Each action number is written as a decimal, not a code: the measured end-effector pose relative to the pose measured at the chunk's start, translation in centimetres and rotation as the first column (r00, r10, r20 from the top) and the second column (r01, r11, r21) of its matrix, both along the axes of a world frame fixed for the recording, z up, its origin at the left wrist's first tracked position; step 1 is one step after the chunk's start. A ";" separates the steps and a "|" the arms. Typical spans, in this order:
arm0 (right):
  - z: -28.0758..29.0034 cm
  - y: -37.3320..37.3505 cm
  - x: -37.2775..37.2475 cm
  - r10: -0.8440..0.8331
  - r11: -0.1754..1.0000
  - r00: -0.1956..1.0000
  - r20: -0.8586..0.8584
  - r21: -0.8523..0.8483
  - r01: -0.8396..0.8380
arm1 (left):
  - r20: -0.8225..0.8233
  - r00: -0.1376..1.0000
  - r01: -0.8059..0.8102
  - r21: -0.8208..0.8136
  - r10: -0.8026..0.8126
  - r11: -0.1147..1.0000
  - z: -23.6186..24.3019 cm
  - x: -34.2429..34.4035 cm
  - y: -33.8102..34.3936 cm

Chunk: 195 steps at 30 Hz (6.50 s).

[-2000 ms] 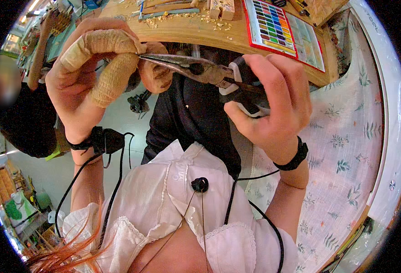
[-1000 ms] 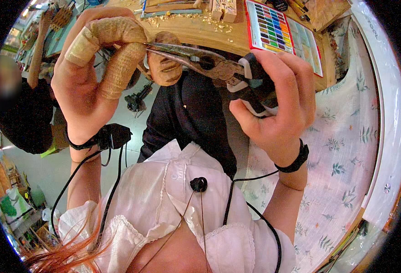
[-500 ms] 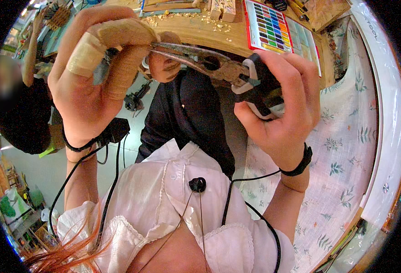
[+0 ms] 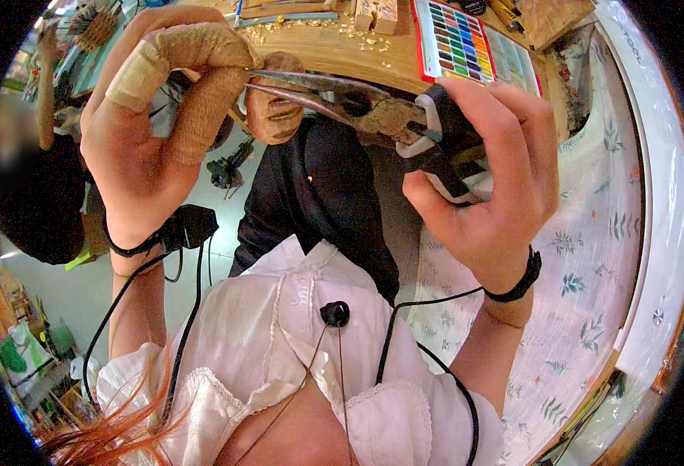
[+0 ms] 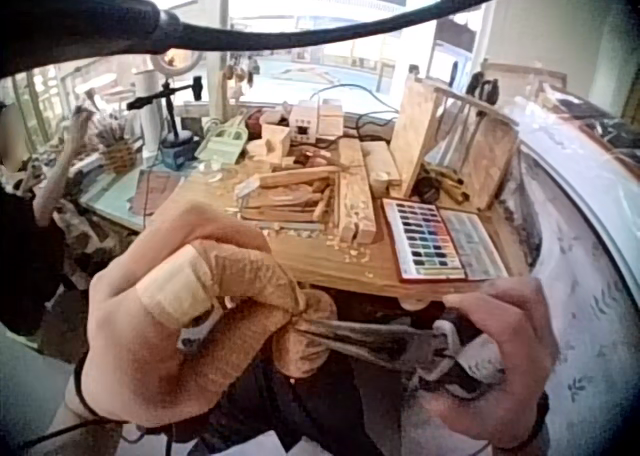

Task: The person is crafting a small wooden figure, likely a doll or figurine. They use pliers to insert a metal pin into the wooden piece and then use a steel wool pad to smooth the surface. The person handles the wooden piece and tools with care, focusing on the details of the craft.

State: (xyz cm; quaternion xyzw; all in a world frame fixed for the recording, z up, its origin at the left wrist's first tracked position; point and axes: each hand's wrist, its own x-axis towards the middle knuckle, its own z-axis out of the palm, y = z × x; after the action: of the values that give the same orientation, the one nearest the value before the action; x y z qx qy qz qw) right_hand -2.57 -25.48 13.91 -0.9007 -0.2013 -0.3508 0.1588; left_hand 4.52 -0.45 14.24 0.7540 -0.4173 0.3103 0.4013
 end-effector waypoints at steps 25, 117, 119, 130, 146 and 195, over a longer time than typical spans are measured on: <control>0.2 -0.4 0.3 0.001 1.000 1.000 -0.009 -0.019 -0.001 | 0.036 0.998 0.057 -0.082 -0.054 0.995 -0.2 0.3 -0.4; 6.6 -2.6 0.2 0.156 0.895 0.988 -0.011 -0.422 -0.146 | -0.653 0.333 0.594 -0.415 -0.681 0.689 1.0 2.6 1.6; 6.5 -2.8 0.2 0.157 0.885 0.988 0.009 -0.445 -0.137 | -0.685 0.371 0.579 -0.357 -0.627 0.733 1.9 1.9 1.5; 6.3 -2.9 0.8 0.205 0.871 0.979 -0.008 -0.454 -0.187 | -0.738 0.309 0.581 -0.352 -0.599 0.734 1.5 2.1 1.4; 5.4 -2.6 1.1 0.245 0.925 0.969 -0.035 -0.289 -0.245 | -0.666 0.387 0.587 -0.355 -0.638 0.727 1.5 2.4 1.3; 12.1 -1.4 4.7 -0.077 0.996 0.795 -0.602 -0.020 0.082 | -0.290 0.388 0.280 -0.867 -0.875 0.412 -4.2 3.3 -4.8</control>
State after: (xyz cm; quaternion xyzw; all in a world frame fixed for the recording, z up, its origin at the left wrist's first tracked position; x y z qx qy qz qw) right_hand 2.10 -26.89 26.04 -0.9725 -0.1011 -0.0538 0.2028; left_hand 7.80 -5.22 10.09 0.3679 -0.3277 -0.0647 0.8678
